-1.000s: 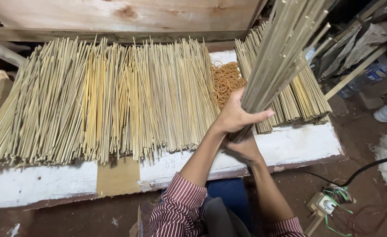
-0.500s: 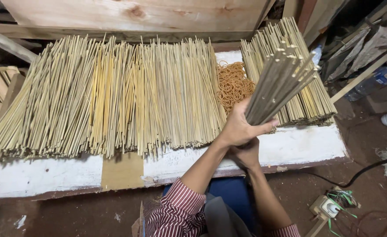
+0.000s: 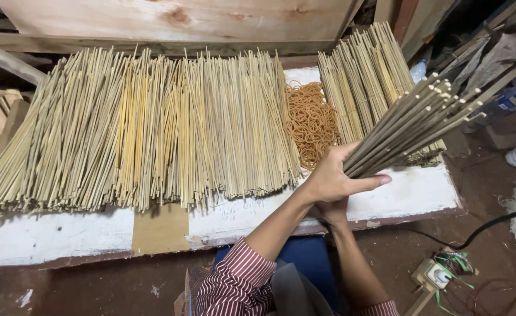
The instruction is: Sorting and aligning thin wooden sticks on a workbench
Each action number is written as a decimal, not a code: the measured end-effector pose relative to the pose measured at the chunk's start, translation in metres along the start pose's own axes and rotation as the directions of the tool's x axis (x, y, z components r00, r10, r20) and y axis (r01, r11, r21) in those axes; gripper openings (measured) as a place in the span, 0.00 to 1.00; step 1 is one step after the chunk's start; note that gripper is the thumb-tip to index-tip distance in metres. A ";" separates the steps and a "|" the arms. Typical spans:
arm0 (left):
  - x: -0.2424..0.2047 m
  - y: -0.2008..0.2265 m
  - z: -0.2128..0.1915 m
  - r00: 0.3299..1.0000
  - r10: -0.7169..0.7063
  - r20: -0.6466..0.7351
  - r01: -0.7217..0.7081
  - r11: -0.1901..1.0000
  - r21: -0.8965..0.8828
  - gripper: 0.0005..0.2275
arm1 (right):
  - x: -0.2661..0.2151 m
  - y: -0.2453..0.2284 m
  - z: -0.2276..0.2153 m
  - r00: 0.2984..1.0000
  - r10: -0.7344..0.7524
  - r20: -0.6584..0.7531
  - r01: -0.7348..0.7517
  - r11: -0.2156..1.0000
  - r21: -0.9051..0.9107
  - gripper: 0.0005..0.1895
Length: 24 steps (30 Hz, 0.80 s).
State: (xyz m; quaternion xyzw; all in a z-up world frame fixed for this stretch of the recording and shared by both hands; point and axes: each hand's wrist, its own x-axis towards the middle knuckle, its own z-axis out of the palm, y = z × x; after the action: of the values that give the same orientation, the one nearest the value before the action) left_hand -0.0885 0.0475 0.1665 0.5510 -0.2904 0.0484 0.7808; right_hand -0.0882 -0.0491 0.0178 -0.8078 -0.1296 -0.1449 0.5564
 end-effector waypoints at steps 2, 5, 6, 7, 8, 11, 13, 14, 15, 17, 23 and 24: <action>-0.001 -0.005 0.000 1.000 0.001 0.021 -0.001 1.000 0.020 0.18 | 0.003 -0.001 -0.002 1.000 -0.026 -0.008 0.026 0.999 -0.042 0.22; -0.004 -0.005 -0.003 0.999 -0.012 0.034 0.011 0.999 0.042 0.17 | 0.002 -0.001 -0.003 0.998 -0.057 -0.016 0.055 0.993 -0.103 0.21; -0.003 -0.003 -0.006 1.000 -0.014 0.025 0.013 0.999 0.049 0.16 | 0.005 -0.002 -0.003 0.997 -0.073 -0.016 0.070 0.990 -0.122 0.20; -0.002 -0.001 -0.006 1.000 -0.010 0.023 0.009 0.999 0.052 0.16 | 0.007 -0.002 -0.002 0.996 -0.089 -0.015 0.086 0.986 -0.141 0.20; -0.004 0.000 -0.005 1.000 -0.022 -0.018 0.023 0.999 0.027 0.14 | 0.005 -0.002 -0.003 0.995 -0.098 -0.016 0.094 0.982 -0.161 0.20; -0.021 0.004 -0.014 0.986 -0.092 -0.142 0.092 0.996 -0.008 0.10 | 0.004 -0.003 -0.004 0.991 -0.131 -0.023 0.123 0.967 -0.222 0.19; -0.024 0.026 -0.029 0.965 -0.133 -0.228 0.134 0.991 -0.008 0.09 | 0.015 -0.003 -0.003 0.985 -0.171 -0.025 0.159 0.954 -0.253 0.19; -0.028 0.046 -0.033 0.950 0.017 -0.311 0.004 0.998 0.069 0.25 | 0.011 -0.004 -0.002 0.984 -0.175 -0.025 0.162 0.949 -0.272 0.19; -0.031 0.065 -0.038 0.909 0.169 -0.380 -0.118 0.981 0.155 0.41 | 0.005 -0.006 0.001 0.984 -0.178 -0.024 0.164 0.943 -0.291 0.18; -0.058 0.070 -0.060 0.699 0.447 -0.559 -0.126 0.846 0.518 0.43 | 0.020 -0.001 -0.012 0.976 -0.206 0.067 0.213 0.862 -0.459 0.21; -0.085 0.118 -0.086 0.932 0.349 -0.097 -0.014 0.303 0.953 0.38 | 0.060 -0.075 0.021 0.766 -0.477 0.430 0.636 0.471 -0.611 0.14; -0.083 0.129 -0.090 0.992 -0.128 -0.005 0.022 0.130 0.991 0.43 | 0.059 -0.083 0.031 0.683 -0.529 0.503 0.721 0.377 -0.581 0.11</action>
State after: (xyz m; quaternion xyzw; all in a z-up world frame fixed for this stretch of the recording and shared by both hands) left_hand -0.1724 0.1978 0.2111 0.9436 -0.1899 0.1660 0.2144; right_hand -0.0620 0.0119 0.1012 -0.8584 -0.4199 -0.2889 0.0571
